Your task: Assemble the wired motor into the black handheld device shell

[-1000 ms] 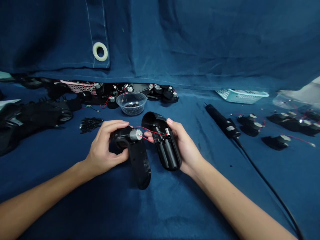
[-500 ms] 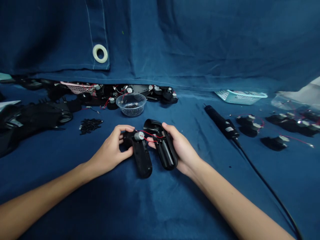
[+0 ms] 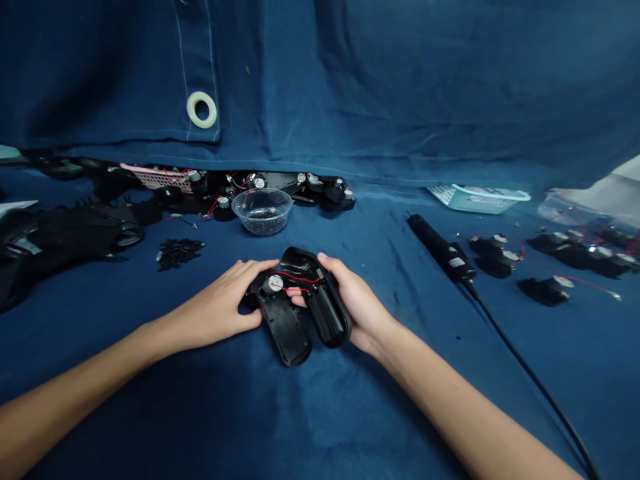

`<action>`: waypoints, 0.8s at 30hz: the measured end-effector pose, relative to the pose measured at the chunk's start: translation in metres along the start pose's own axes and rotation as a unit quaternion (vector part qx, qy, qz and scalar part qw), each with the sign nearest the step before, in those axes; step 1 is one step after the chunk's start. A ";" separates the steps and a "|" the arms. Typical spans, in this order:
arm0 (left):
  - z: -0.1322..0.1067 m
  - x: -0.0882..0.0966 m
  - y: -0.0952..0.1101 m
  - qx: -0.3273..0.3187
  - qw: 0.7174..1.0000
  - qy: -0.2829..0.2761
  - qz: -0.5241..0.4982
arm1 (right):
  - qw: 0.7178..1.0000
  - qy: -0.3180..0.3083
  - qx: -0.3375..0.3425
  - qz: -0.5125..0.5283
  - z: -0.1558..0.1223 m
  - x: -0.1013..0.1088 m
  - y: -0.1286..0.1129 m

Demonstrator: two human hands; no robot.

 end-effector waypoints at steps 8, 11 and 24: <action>0.002 0.010 0.002 0.013 0.999 0.013 -0.041 | 0.999 -0.030 0.010 0.026 0.001 0.000 -0.004; 0.001 0.014 0.004 -0.005 0.998 0.046 -0.032 | 0.997 -0.053 0.031 0.037 -0.002 -0.003 -0.008; -0.005 0.022 0.017 -0.079 0.992 0.097 -0.017 | 0.992 -0.109 0.048 0.045 -0.007 -0.007 -0.011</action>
Point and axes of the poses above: each hand's wrist, its own z-axis towards the middle knuckle, its own x-axis out of the back of the hand, y = z × x, the point moved 6 cm from there along z, towards the middle knuckle, and after that the axes turned 7 degrees about -x, right-handed, at the moved point
